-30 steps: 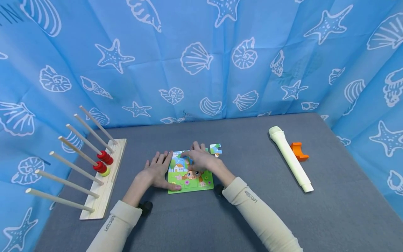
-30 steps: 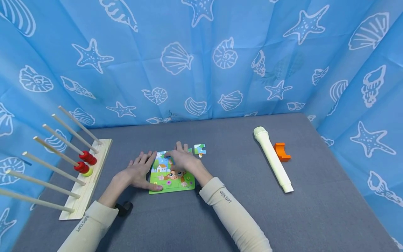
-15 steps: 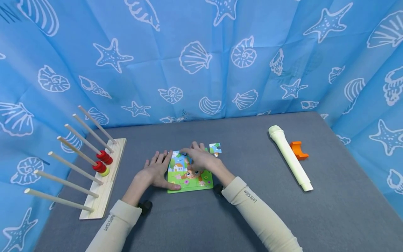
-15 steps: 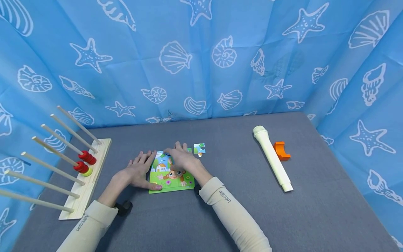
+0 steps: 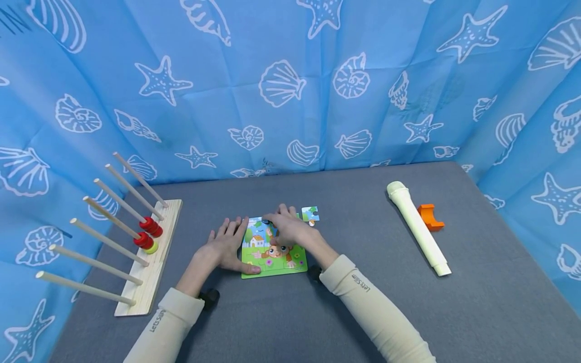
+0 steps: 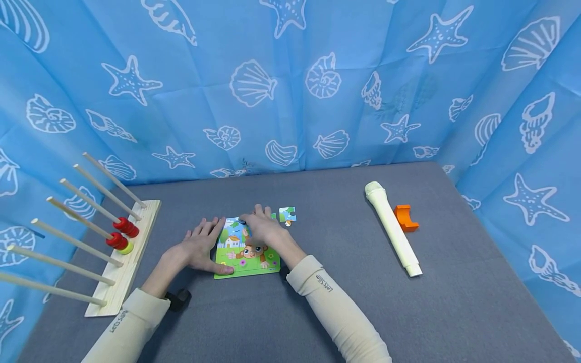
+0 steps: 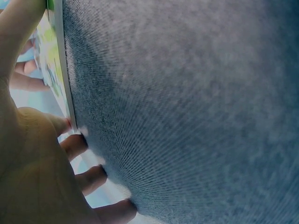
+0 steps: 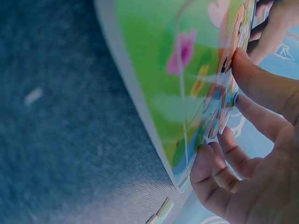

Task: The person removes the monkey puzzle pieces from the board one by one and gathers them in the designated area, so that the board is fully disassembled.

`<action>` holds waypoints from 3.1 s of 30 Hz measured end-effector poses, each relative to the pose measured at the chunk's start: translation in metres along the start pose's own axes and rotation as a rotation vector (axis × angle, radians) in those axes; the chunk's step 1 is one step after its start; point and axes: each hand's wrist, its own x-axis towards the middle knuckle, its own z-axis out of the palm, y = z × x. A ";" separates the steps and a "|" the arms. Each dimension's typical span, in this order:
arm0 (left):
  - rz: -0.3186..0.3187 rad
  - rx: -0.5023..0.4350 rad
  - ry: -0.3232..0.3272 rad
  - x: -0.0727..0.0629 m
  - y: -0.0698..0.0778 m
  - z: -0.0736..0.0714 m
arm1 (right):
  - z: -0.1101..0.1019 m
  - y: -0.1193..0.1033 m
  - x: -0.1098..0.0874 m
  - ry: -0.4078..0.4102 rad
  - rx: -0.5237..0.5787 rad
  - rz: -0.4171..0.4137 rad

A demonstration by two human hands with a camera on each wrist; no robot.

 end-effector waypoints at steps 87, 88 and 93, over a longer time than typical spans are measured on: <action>-0.012 0.001 -0.020 0.002 -0.003 0.000 | -0.068 0.127 -0.052 0.038 -0.206 0.033; -0.011 0.001 -0.021 0.002 -0.003 0.000 | -0.068 0.128 -0.052 0.037 -0.203 0.035; -0.011 -0.002 -0.018 0.001 -0.001 0.001 | -0.060 0.128 -0.052 0.078 -0.180 0.048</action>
